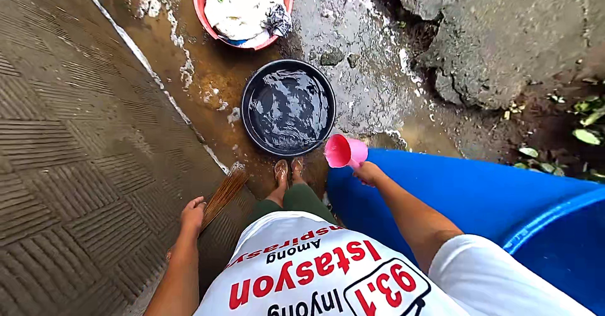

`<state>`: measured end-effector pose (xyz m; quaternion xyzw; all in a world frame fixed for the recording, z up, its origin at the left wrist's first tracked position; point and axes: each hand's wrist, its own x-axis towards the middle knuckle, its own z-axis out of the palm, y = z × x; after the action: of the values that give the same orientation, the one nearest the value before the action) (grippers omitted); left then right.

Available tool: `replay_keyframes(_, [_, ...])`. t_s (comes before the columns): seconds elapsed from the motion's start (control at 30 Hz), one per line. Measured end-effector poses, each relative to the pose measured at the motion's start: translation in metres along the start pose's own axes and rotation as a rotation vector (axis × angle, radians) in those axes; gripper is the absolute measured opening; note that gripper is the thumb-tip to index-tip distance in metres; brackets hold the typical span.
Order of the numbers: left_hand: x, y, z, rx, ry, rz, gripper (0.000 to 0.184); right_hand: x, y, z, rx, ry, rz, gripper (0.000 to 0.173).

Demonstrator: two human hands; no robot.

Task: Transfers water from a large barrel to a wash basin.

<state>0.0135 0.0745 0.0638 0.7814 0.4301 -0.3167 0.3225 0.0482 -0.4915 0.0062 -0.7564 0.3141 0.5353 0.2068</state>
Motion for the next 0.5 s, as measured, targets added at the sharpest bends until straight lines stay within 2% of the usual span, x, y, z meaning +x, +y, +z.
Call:
replay_keyframes(0.13, [-0.015, 0.007, 0.012, -0.039, 0.023, -0.028, 0.034, -0.02, -0.057, 0.001, -0.189, 0.155, 0.054, 0.052])
replay_keyframes(0.3, [-0.027, 0.019, 0.021, -0.125, 0.075, -0.016, 0.033, -0.009, -0.092, 0.0, -0.139, 0.258, 0.039, 0.066])
replay_keyframes(0.5, [-0.025, 0.023, 0.024, -0.145, 0.116, -0.025, 0.032, -0.008, -0.128, -0.032, -0.073, 0.308, -0.059, 0.084])
